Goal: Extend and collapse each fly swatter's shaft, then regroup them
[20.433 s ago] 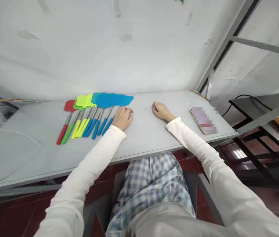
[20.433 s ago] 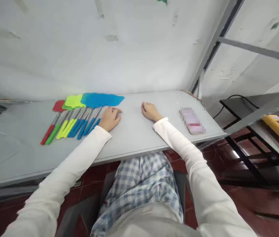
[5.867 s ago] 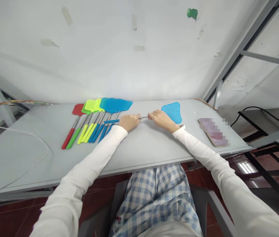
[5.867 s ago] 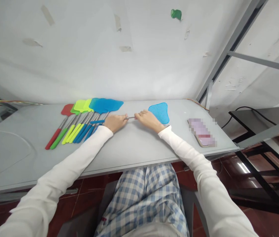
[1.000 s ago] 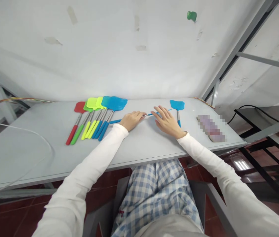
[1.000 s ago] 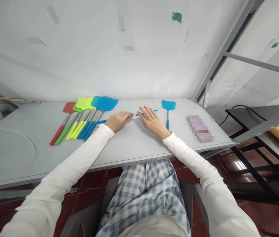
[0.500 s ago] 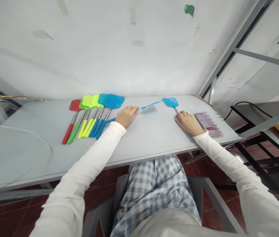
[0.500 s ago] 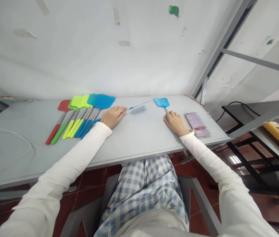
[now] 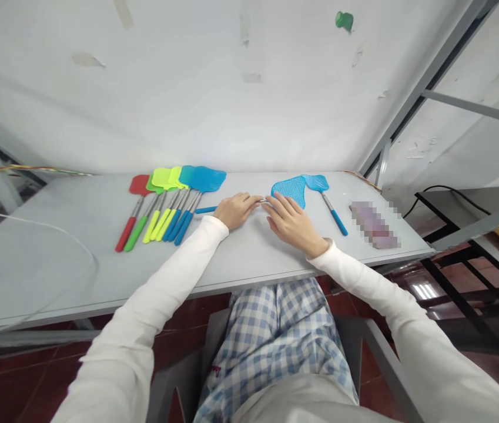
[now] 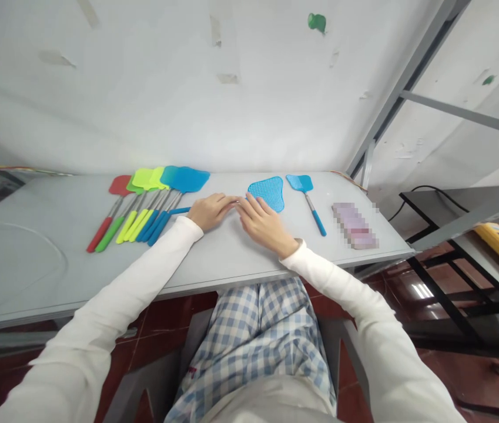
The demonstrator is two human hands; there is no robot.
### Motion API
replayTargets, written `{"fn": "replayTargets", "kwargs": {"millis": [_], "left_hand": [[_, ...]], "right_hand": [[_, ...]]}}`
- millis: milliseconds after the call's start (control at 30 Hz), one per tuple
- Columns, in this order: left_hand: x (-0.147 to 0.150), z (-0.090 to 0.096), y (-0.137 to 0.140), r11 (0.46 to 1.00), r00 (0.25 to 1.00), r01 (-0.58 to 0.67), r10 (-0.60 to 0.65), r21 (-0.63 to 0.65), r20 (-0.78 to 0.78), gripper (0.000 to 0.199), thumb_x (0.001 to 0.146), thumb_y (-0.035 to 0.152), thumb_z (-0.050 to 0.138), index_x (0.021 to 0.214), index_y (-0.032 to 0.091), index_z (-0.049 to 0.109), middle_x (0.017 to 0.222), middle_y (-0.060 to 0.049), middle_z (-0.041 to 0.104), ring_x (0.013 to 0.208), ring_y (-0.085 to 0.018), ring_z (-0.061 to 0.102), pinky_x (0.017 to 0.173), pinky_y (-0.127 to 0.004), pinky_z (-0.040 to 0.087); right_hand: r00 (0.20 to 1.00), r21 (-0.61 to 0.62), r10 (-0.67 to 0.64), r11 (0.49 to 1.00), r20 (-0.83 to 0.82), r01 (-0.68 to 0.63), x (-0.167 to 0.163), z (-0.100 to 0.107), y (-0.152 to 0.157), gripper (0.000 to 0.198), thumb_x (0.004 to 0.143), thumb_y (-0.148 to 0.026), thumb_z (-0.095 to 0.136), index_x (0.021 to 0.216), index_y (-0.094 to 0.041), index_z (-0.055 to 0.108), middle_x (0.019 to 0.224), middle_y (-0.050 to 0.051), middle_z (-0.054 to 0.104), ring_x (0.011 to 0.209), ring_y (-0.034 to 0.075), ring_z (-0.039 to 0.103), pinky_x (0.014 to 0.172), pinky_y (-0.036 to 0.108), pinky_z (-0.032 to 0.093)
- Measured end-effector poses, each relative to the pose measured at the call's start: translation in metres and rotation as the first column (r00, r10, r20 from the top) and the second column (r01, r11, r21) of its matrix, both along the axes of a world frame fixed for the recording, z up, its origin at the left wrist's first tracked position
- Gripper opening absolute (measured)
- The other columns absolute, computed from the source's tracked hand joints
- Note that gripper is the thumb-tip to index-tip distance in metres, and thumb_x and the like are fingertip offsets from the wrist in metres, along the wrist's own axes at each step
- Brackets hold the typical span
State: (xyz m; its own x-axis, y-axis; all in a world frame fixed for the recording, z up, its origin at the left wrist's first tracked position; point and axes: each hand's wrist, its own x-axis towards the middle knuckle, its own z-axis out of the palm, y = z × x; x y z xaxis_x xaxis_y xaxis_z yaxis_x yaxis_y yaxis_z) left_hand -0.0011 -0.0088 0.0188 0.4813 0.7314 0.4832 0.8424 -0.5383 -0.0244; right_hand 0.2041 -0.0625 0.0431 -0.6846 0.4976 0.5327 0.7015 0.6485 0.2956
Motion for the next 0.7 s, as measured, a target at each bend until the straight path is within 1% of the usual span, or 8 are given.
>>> {"fn": "replayTargets", "kwargs": {"millis": [67,133,200,267,333,433,500,700], "left_hand": [[0.0,0.0,0.001,0.999,1.0,0.013,-0.014,0.029,0.027,0.043,0.099,0.039,0.029,0.117,0.021,0.063,0.098,-0.008,0.07,0.089,-0.018,0.064,0.063,-0.027,0.04],[-0.002,-0.002,0.004,0.999,0.998,0.023,-0.026,0.049,0.055,0.042,0.099,0.038,0.028,0.114,0.019,0.063,0.101,-0.007,0.071,0.089,-0.016,0.064,0.065,-0.026,0.041],[-0.005,-0.004,0.008,0.998,0.997,0.023,-0.028,0.064,0.072,0.041,0.099,0.038,0.029,0.112,0.019,0.063,0.102,-0.007,0.071,0.089,-0.015,0.065,0.064,-0.025,0.041],[-0.008,-0.006,0.011,0.997,0.997,0.014,-0.02,0.078,0.076,0.041,0.099,0.041,0.03,0.111,0.019,0.064,0.102,-0.007,0.072,0.087,-0.015,0.066,0.062,-0.026,0.04],[-0.01,-0.007,0.012,0.996,0.998,0.005,-0.011,0.092,0.066,0.042,0.098,0.044,0.032,0.109,0.021,0.065,0.099,-0.006,0.072,0.084,-0.015,0.066,0.059,-0.026,0.039],[-0.01,-0.006,0.011,0.994,1.0,0.005,-0.008,0.113,0.027,0.043,0.097,0.047,0.033,0.104,0.023,0.068,0.088,-0.006,0.072,0.078,-0.015,0.065,0.057,-0.027,0.036],[-0.009,-0.005,0.01,0.992,1.0,0.007,-0.008,0.127,0.004,0.043,0.097,0.047,0.033,0.103,0.023,0.069,0.083,-0.007,0.071,0.076,-0.015,0.064,0.056,-0.028,0.035],[-0.006,-0.006,0.008,0.991,0.998,-0.019,0.026,0.136,-0.055,0.045,0.097,0.046,0.029,0.108,0.027,0.068,0.077,-0.007,0.067,0.073,-0.016,0.062,0.053,-0.029,0.031]], "right_hand": [[1.0,0.002,-0.025,1.0,0.004,0.025,-0.01,-0.007,0.031,0.039,0.097,-0.019,0.03,0.13,-0.009,0.05,0.142,0.017,0.047,0.137,0.025,0.037,0.111,0.046,0.029],[0.998,-0.008,-0.024,1.0,0.057,0.024,-0.012,-0.008,0.059,0.036,0.098,-0.023,0.03,0.121,-0.01,0.055,0.136,0.017,0.051,0.138,0.027,0.036,0.112,0.049,0.027],[0.992,-0.029,0.012,1.0,0.122,-0.009,-0.01,-0.006,0.075,0.035,0.099,-0.03,0.032,0.113,-0.012,0.058,0.129,0.017,0.057,0.137,0.028,0.036,0.112,0.051,0.027],[0.985,-0.05,0.062,0.997,0.162,-0.055,-0.008,-0.003,0.08,0.036,0.099,-0.035,0.033,0.112,-0.012,0.058,0.126,0.016,0.058,0.137,0.028,0.036,0.113,0.051,0.027],[0.983,-0.062,0.093,0.995,0.156,-0.084,-0.005,-0.003,0.078,0.039,0.099,-0.036,0.032,0.116,-0.011,0.056,0.128,0.016,0.056,0.137,0.028,0.036,0.113,0.05,0.026],[0.989,-0.077,0.098,0.993,0.114,-0.09,-0.001,-0.006,0.075,0.036,0.099,-0.031,0.031,0.118,-0.012,0.056,0.13,0.013,0.056,0.136,0.027,0.036,0.114,0.05,0.023],[0.99,-0.071,0.094,0.994,0.101,-0.087,0.001,-0.007,0.076,0.033,0.099,-0.026,0.031,0.113,-0.015,0.059,0.124,0.011,0.06,0.135,0.025,0.039,0.113,0.049,0.023],[0.992,0.056,0.098,0.993,0.083,-0.103,0.002,-0.009,0.082,0.029,0.099,-0.023,0.036,0.1,-0.02,0.065,0.101,0.005,0.068,0.127,0.021,0.048,0.108,0.043,0.026]]}}
